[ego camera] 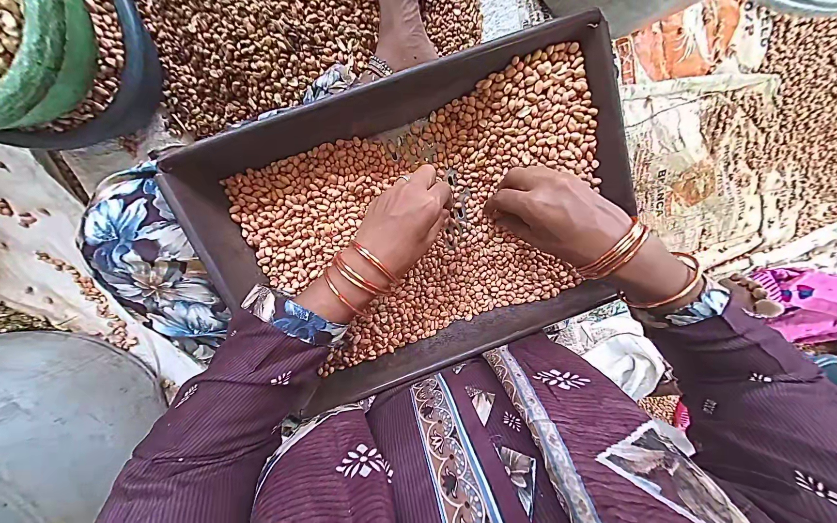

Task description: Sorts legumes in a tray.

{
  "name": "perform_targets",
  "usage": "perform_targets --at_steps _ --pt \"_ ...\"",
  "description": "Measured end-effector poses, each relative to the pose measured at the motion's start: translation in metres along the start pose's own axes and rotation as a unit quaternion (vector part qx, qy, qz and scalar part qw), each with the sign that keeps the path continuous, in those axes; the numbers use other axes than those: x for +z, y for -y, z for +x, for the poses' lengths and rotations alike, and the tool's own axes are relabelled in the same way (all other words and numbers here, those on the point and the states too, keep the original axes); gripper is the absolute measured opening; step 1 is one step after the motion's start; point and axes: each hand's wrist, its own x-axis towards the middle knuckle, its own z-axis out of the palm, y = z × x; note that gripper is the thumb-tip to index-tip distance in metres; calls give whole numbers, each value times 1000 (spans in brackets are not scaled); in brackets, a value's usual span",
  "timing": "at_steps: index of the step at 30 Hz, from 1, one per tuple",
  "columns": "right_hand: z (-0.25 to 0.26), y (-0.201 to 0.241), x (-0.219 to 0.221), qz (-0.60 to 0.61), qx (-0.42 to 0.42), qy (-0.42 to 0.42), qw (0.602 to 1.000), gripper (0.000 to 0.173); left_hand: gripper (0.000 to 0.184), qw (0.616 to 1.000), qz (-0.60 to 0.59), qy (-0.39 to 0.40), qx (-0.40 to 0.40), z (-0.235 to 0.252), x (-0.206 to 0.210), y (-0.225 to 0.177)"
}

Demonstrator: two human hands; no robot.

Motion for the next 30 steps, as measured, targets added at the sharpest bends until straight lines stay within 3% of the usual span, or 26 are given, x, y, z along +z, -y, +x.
perform_targets --at_steps 4,9,17,25,30 --pt "7 -2 7 -20 3 9 1000 9 19 996 78 -36 -7 -3 -12 2" --pt "12 0 -6 2 41 39 998 10 20 998 41 11 45 -8 -7 6" --pt "-4 1 -14 11 9 79 997 9 22 996 86 9 33 -4 5 -1" --pt "-1 5 -5 -1 49 53 997 10 24 995 89 -3 35 -6 4 -1" --pt "2 5 0 -33 27 60 997 10 24 996 93 7 15 -5 6 -4"
